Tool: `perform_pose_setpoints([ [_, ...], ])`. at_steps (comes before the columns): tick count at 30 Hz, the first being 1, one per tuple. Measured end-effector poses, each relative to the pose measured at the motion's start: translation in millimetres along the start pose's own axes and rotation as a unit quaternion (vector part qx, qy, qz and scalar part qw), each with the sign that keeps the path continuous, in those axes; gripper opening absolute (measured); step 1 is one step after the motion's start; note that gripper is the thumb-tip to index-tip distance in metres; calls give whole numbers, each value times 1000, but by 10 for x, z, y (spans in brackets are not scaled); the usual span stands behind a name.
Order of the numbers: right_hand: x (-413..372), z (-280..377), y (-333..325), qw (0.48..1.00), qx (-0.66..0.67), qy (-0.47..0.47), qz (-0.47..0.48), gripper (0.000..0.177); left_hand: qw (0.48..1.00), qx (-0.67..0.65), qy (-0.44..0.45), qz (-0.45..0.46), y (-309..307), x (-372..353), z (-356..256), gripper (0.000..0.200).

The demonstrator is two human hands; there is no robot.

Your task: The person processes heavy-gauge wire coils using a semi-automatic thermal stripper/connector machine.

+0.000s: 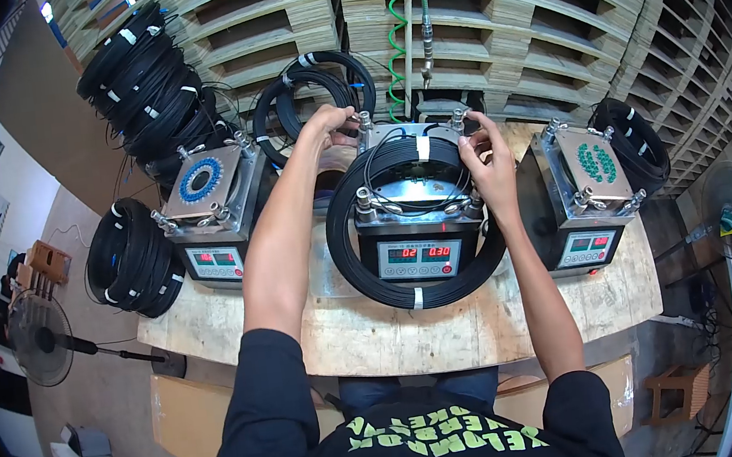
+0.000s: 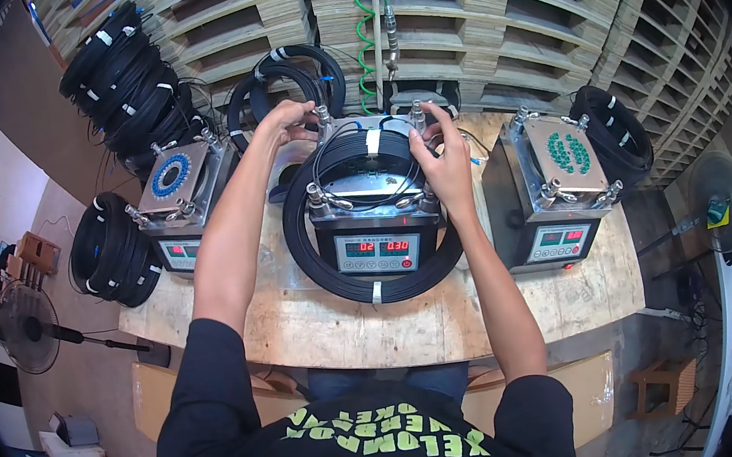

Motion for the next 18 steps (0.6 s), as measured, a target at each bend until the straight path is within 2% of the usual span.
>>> perform_pose_setpoints([
  [3,-4,9,-4,1000,-10,-2,-3,46,997,-65,16,-33,51,-104,182,31],
  [5,-4,-29,1,1000,0,-2,-5,46,987,-110,26,-112,202,-278,181,30],
  [8,-18,-50,6,1000,3,-3,-8,46,966,-228,72,-93,250,189,433,22],
  [12,-19,-44,-1,1000,3,4,-3,45,930,-354,102,-3,236,-5,479,22],
  [15,-17,-12,-5,1000,-2,6,-5,44,904,-413,110,2,262,-185,436,22],
  [16,-17,-20,-3,1000,-2,4,-7,44,916,-387,95,-42,264,-153,431,24],
  [18,-18,-30,1,1000,-1,-1,-8,44,946,-307,92,-53,272,-117,460,24],
])
Point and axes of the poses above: each hand's wrist, its own x-axis towards the middle knuckle, its own y-axis out of the palm, z = x × y, the point moved 1 cm from there along x, towards the middle knuckle, and after that the axes turned 8 degrees about -y, right-handed, at the moved point
